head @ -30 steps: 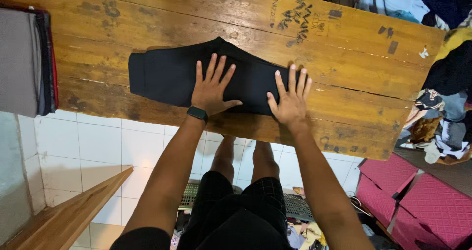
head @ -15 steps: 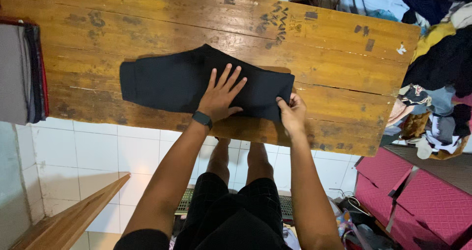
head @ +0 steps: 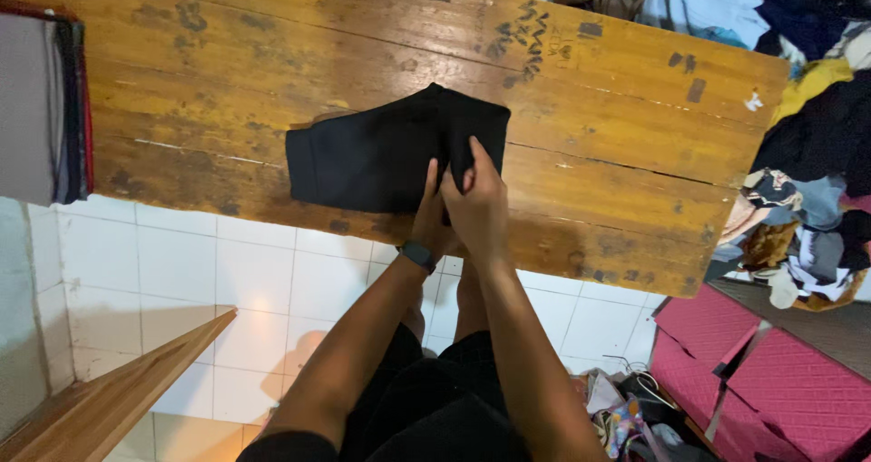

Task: The person picks up a pair of shorts, a shirt, and a pair of leggings from a pile, folds each item on a wooden bench, and places them onto separate stacks on the side.

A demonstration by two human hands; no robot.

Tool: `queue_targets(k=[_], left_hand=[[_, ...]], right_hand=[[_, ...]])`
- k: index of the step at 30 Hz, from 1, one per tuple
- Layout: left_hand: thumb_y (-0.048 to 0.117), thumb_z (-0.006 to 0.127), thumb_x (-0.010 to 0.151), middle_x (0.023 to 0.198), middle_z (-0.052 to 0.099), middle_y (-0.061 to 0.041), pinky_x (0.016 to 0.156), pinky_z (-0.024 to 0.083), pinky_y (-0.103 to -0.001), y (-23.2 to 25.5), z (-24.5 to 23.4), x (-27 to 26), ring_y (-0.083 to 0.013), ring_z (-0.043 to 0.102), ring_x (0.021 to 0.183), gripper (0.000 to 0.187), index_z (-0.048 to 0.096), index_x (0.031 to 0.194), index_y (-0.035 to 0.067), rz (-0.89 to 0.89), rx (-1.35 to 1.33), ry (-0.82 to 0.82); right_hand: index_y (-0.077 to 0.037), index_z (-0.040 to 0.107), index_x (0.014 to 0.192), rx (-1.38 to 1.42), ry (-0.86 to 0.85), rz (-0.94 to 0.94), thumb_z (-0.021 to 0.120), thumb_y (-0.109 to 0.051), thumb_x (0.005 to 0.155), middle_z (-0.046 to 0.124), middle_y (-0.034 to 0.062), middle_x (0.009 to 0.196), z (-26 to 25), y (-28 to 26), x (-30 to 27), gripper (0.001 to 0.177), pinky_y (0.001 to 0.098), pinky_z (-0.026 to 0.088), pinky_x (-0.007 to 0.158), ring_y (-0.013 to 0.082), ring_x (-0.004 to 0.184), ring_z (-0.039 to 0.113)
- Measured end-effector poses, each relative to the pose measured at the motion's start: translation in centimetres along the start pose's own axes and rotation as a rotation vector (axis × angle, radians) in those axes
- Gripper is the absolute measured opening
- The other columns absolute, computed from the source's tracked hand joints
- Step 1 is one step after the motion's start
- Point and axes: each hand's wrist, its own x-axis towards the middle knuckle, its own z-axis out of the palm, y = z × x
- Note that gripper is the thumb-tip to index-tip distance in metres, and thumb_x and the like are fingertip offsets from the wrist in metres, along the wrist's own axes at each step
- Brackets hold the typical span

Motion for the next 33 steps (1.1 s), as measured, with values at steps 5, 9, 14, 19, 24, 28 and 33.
queue_targets(k=[5, 9, 14, 19, 24, 28, 33], left_hand=[[0.043, 0.066, 0.090, 0.140, 0.055, -0.023, 0.114, 0.023, -0.064, -0.1, -1.9, -4.2, -0.0395, 0.045, 0.135, 0.065, 0.058, 0.137, -0.002, -0.115, -0.068, 0.085], [0.024, 0.062, 0.106, 0.114, 0.072, -0.009, 0.107, 0.051, -0.046, -1.9, -2.9, -6.8, -0.0263, 0.067, 0.118, 0.016, 0.066, 0.111, 0.009, -0.528, -0.384, 0.253], [0.013, 0.057, 0.098, 0.143, 0.061, -0.009, 0.116, 0.042, -0.053, -3.3, -4.5, -3.1, -0.0312, 0.055, 0.138, 0.034, 0.065, 0.131, 0.010, -0.245, -0.139, 0.487], [0.030, 0.065, 0.097, 0.160, 0.042, -0.012, 0.121, 0.028, -0.057, -5.5, -4.3, -0.7, -0.0302, 0.033, 0.152, 0.056, 0.056, 0.145, 0.003, -0.162, 0.125, 0.262], [0.029, 0.068, 0.096, 0.163, 0.039, -0.012, 0.123, 0.029, -0.055, -5.3, -3.2, -1.0, -0.0307, 0.036, 0.151, 0.062, 0.051, 0.150, 0.004, -0.178, 0.115, 0.229], [0.022, 0.068, 0.095, 0.164, 0.041, -0.014, 0.113, 0.038, -0.048, -3.6, -3.6, -1.1, -0.0324, 0.050, 0.127, 0.060, 0.049, 0.150, 0.012, -0.352, -0.285, 0.088], [0.034, 0.062, 0.099, 0.156, 0.047, -0.016, 0.110, 0.045, -0.041, -4.0, -3.3, -1.6, -0.0267, 0.056, 0.125, 0.070, 0.034, 0.158, 0.009, -0.581, -1.178, 0.217]], right_hand=[[0.003, 0.055, 0.143, -0.043, 0.047, -0.244, 0.073, -0.013, 0.090, 0.062, 0.0132, 0.096, 4.5, 0.3, 0.6, 0.058, 0.0357, 0.054, 0.068, 0.0226, 0.076, 0.060], [0.001, 0.057, 0.139, -0.018, -0.175, -0.139, 0.076, -0.020, 0.091, 0.067, 0.0127, 0.096, 6.4, 2.8, 1.5, 0.055, 0.0354, 0.055, 0.068, 0.0215, 0.074, 0.064], [-0.007, 0.067, 0.131, 0.172, -0.096, -0.178, 0.066, -0.014, 0.102, 0.073, 0.0085, 0.110, 5.0, 7.2, 2.2, 0.030, 0.0344, 0.058, 0.087, 0.0211, 0.096, 0.072], [-0.006, 0.063, 0.124, -0.351, 0.346, -0.388, 0.076, -0.002, 0.079, 0.064, 0.0180, 0.114, 2.5, 7.5, 0.3, 0.046, 0.0474, 0.051, 0.095, 0.0378, 0.107, 0.065], [-0.010, 0.046, 0.128, 0.550, 0.066, 0.414, 0.078, 0.006, 0.071, 0.068, 0.0134, 0.112, 1.5, 8.4, 1.5, 0.068, 0.0332, 0.062, 0.084, 0.0210, 0.099, 0.071], [0.009, 0.061, 0.119, 0.696, -0.068, 0.431, 0.076, 0.005, 0.081, 0.072, 0.0178, 0.110, -0.9, 7.3, 1.1, 0.040, 0.0313, 0.062, 0.083, 0.0221, 0.094, 0.072], [-0.002, 0.057, 0.115, 0.187, -0.156, 0.261, 0.081, -0.004, 0.081, 0.069, 0.0208, 0.100, -1.3, 0.5, -2.1, 0.041, 0.0314, 0.055, 0.067, 0.0159, 0.077, 0.064]])
